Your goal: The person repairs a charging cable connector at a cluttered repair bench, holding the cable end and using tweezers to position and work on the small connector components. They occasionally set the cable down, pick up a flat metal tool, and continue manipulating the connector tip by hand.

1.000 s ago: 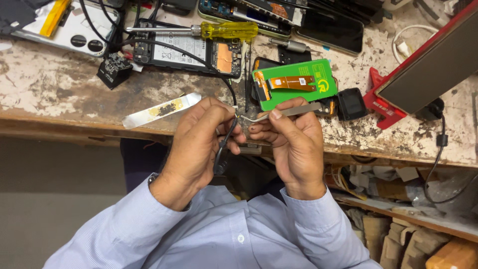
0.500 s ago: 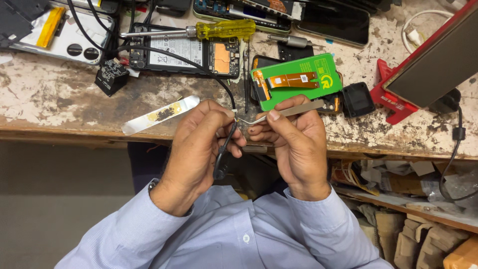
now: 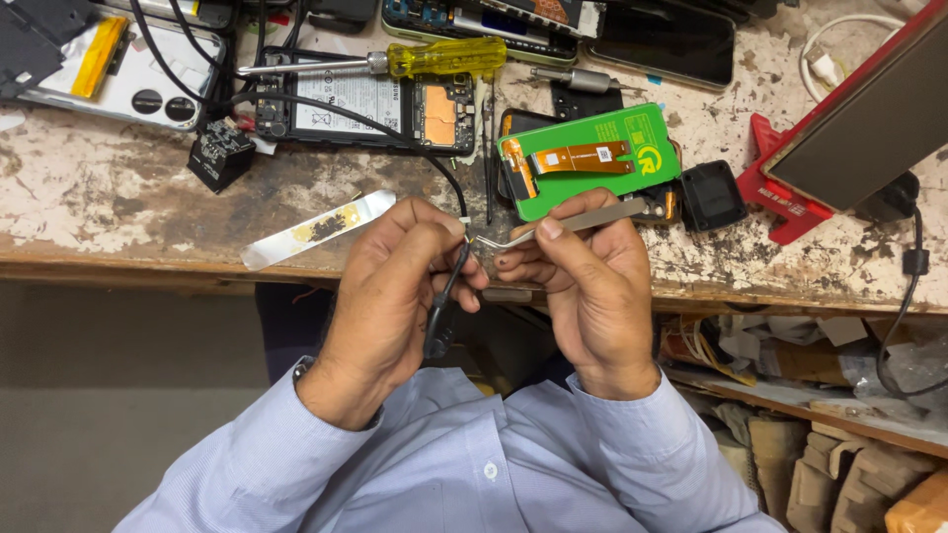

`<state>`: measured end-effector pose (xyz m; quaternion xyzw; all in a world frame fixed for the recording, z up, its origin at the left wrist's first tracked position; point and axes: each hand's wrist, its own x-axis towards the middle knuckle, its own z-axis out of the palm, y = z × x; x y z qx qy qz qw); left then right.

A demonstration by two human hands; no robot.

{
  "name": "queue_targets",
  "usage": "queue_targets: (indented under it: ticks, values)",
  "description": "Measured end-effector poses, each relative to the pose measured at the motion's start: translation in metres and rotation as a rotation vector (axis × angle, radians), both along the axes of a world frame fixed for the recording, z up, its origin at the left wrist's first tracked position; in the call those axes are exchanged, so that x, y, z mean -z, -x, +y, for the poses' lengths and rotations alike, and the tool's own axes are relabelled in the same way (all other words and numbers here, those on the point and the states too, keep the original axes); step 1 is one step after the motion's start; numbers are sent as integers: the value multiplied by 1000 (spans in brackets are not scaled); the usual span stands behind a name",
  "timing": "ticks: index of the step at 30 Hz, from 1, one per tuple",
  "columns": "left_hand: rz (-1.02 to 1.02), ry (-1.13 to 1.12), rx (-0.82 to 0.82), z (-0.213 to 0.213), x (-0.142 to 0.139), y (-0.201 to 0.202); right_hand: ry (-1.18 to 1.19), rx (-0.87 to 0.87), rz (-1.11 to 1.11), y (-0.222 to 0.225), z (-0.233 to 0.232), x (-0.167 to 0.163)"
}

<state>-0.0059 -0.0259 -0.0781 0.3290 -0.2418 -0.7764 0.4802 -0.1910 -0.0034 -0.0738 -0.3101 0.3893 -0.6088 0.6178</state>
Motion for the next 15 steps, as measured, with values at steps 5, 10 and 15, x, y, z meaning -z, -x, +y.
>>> queue_targets:
  ticks: [5,10,15]
  values:
    - [-19,18,12,1,1,-1,0,-3,14,0,0,0]
    - [-23,29,13,2,3,0,4,-4,3,1,0,0]
    - [5,44,6,2,3,-1,12,6,-34,0,1,0]
